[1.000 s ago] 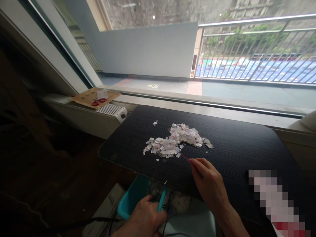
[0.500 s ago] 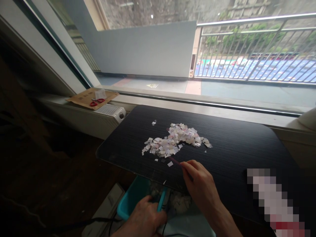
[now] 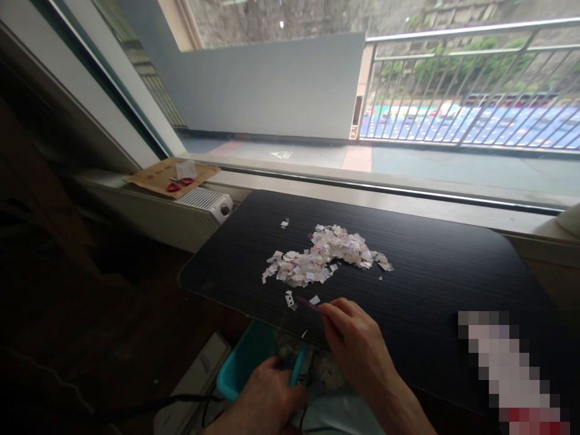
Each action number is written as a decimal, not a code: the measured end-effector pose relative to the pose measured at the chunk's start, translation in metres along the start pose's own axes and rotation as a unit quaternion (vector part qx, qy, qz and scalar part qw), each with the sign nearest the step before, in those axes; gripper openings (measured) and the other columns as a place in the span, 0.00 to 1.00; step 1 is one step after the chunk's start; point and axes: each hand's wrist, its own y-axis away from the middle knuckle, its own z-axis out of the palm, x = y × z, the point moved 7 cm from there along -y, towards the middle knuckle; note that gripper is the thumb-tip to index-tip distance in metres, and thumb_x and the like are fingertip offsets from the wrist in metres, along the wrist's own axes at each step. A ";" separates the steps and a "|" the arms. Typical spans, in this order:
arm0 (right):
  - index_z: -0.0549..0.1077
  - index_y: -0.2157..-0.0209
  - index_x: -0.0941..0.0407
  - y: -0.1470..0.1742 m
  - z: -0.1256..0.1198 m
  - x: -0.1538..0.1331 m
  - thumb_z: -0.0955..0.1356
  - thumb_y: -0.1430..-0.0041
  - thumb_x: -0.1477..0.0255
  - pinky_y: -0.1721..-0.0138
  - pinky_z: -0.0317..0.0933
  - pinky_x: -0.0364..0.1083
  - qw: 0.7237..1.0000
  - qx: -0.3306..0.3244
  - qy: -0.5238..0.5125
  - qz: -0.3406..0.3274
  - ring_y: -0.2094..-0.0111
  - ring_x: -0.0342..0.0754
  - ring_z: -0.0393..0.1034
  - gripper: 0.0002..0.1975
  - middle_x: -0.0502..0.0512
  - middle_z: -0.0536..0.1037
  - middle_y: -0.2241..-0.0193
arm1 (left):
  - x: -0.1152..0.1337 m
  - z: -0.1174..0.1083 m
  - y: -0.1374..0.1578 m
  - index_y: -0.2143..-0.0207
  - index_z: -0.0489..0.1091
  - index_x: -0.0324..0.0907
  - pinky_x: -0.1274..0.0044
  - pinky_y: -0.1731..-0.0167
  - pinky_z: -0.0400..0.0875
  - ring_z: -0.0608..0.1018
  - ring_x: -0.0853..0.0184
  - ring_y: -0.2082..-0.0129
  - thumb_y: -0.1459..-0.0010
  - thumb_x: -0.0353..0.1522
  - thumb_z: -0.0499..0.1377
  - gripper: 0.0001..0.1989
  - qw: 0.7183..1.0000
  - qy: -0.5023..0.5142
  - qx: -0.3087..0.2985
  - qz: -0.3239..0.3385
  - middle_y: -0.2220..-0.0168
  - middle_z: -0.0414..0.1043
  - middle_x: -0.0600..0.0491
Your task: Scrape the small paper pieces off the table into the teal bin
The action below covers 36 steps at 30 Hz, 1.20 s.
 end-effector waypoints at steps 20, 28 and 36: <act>0.75 0.61 0.55 -0.002 -0.001 0.004 0.63 0.37 0.74 0.64 0.63 0.44 0.999 0.020 -0.014 0.022 0.66 0.46 0.71 0.09 0.53 0.76 0.66 | -0.002 0.005 -0.002 0.66 0.76 0.41 0.66 0.58 0.68 0.79 0.55 0.68 0.49 0.38 0.65 0.11 1.000 -0.006 -0.031 -0.002 0.70 0.77 0.48; 0.75 0.61 0.54 0.009 0.008 -0.004 0.62 0.36 0.74 0.65 0.63 0.43 0.997 -0.029 -0.069 0.019 0.66 0.45 0.70 0.10 0.54 0.75 0.65 | -0.001 0.000 -0.002 0.66 0.75 0.41 0.67 0.57 0.67 0.79 0.56 0.66 0.49 0.35 0.66 0.09 1.000 0.010 -0.019 0.004 0.69 0.77 0.48; 0.75 0.62 0.54 0.021 0.022 -0.021 0.61 0.36 0.76 0.65 0.63 0.41 0.990 -0.091 -0.111 0.006 0.66 0.44 0.70 0.11 0.53 0.75 0.66 | -0.001 0.001 -0.002 0.67 0.75 0.40 0.69 0.57 0.67 0.78 0.55 0.64 0.50 0.35 0.65 0.09 1.000 0.015 -0.017 0.013 0.66 0.77 0.47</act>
